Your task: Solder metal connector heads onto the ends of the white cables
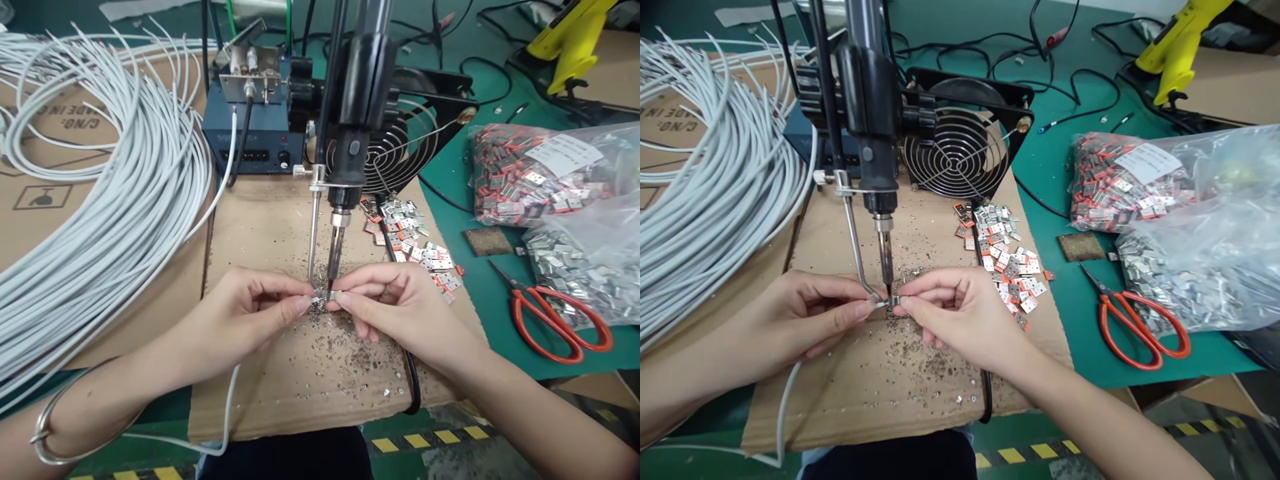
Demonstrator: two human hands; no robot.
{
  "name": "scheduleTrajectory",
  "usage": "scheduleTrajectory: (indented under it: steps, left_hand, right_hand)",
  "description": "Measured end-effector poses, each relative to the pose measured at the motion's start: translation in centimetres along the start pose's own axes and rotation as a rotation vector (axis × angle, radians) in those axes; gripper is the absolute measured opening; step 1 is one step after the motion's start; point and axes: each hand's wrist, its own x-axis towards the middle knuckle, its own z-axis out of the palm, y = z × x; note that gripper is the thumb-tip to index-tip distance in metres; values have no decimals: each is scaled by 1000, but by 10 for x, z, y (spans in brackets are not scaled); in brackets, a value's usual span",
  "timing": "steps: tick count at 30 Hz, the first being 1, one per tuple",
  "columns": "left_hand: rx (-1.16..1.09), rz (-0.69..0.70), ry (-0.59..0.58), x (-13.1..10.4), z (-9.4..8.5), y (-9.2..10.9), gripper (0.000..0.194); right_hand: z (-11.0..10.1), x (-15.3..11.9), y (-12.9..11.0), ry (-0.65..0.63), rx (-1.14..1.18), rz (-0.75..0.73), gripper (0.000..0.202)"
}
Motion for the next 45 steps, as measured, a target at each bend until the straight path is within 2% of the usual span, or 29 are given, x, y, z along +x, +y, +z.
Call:
scheduleTrajectory:
  steps: [9, 16, 22, 31, 40, 45]
  left_hand:
    - [62, 33, 22, -1, 1, -2, 20]
    - [120, 29, 48, 0, 2, -1, 21]
    - [138, 22, 120, -2, 5, 3, 16]
    - [152, 55, 167, -3, 7, 7, 13]
    - [356, 147, 262, -3, 10, 2, 12]
    - [382, 213, 312, -6, 12, 1, 14]
  right_hand:
    - [2, 0, -1, 17, 30, 44, 19]
    - [1, -1, 0, 14, -50, -20, 14]
    - [1, 0, 0, 2, -67, -42, 16]
    - [1, -1, -6, -17, 26, 1, 18]
    - [3, 0, -3, -3, 60, 10, 22]
    - [1, -2, -4, -11, 53, 4, 22]
